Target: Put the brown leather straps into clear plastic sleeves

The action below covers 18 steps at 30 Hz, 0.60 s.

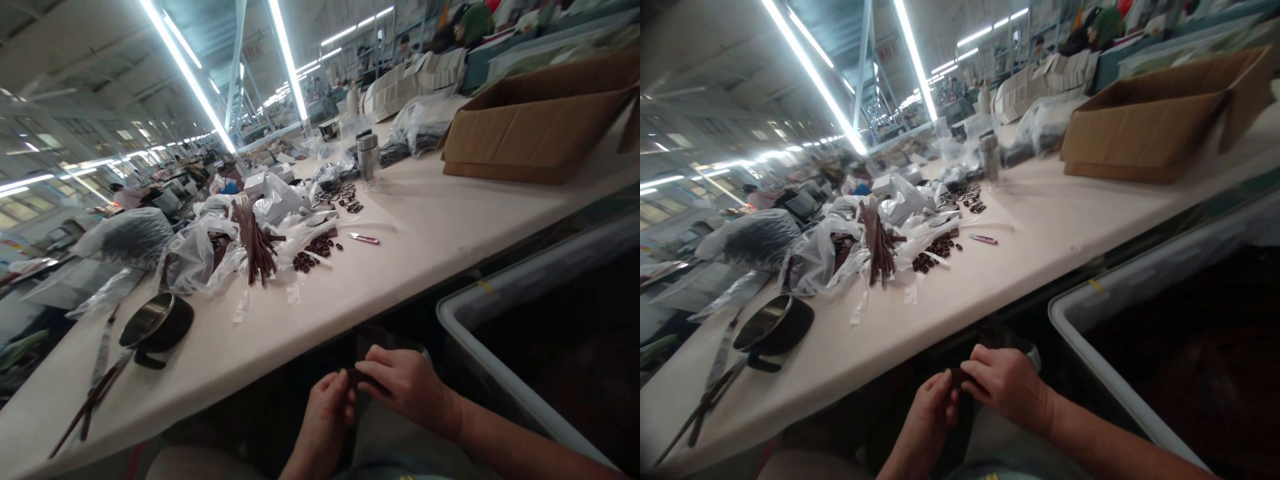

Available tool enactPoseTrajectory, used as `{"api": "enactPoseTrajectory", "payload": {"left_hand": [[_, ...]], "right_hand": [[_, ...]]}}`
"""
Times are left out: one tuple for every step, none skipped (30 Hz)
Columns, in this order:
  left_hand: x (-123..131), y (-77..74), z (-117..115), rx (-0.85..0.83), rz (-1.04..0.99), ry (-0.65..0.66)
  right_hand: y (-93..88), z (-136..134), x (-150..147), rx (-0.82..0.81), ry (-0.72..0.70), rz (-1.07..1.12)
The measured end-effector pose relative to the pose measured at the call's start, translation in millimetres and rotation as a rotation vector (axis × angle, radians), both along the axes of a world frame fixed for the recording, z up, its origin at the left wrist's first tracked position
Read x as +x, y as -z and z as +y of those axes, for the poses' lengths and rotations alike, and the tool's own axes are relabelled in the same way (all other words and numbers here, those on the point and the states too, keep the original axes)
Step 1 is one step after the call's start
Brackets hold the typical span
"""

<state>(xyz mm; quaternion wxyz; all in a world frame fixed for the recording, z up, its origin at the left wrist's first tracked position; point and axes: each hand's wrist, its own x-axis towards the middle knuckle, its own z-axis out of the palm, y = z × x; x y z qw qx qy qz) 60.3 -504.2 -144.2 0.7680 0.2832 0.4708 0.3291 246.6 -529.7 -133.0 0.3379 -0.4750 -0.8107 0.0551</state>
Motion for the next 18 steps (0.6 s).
{"api": "enactPoseTrajectory", "payload": {"left_hand": [[0,-1.4,0,0.005,0.004,0.006],[0,-2.5,0,0.012,0.008,0.012],[-1,-3.4,1,0.019,0.01,0.017],[-1,-4.0,2,0.026,0.013,0.022],[-1,-4.7,3,0.037,0.02,0.029],[-1,-5.6,4,0.055,0.034,0.04],[-2,-6.9,6,0.081,0.056,0.057],[-2,-8.9,8,0.12,0.082,0.079],[-2,-11.7,10,0.167,0.114,0.109],[-2,-15.4,13,0.218,0.146,0.142],[-1,-19.9,15,0.269,0.175,0.176],[0,-24.9,17,0.312,0.2,0.206],[2,-30.3,20,0.344,0.22,0.229],[4,-35.6,22,0.365,0.237,0.25],[6,-40.7,25,0.38,0.253,0.275],[7,-45.2,28,0.394,0.27,0.309],[9,-49.0,34,0.411,0.29,0.35],[9,-52.3,41,0.442,0.317,0.388]], "right_hand": [[-0.6,0,0,-0.001,0.002,-0.018],[-1.0,1,1,-0.003,0.006,-0.03],[-1.3,1,1,-0.004,0.01,-0.04],[-1.6,2,1,-0.004,0.012,-0.046],[-2.0,2,1,-0.003,0.018,-0.046],[-2.8,3,1,-0.007,0.023,-0.039],[-4.1,4,1,-0.015,0.025,-0.02],[-5.8,4,2,-0.031,0.022,0.008],[-7.9,5,2,-0.051,0.018,0.041],[-10.4,5,3,-0.07,0.013,0.072],[-13.1,5,5,-0.08,0.007,0.092],[-15.9,5,6,-0.077,0.005,0.094],[-18.5,5,8,-0.065,0.007,0.08],[-20.8,5,9,-0.05,0.011,0.056],[-22.8,5,11,-0.031,0.016,0.035],[-24.4,5,13,-0.017,0.021,0.02],[-25.5,5,15,-0.013,0.029,0.016],[-26.3,6,17,-0.016,0.037,0.02]]}}
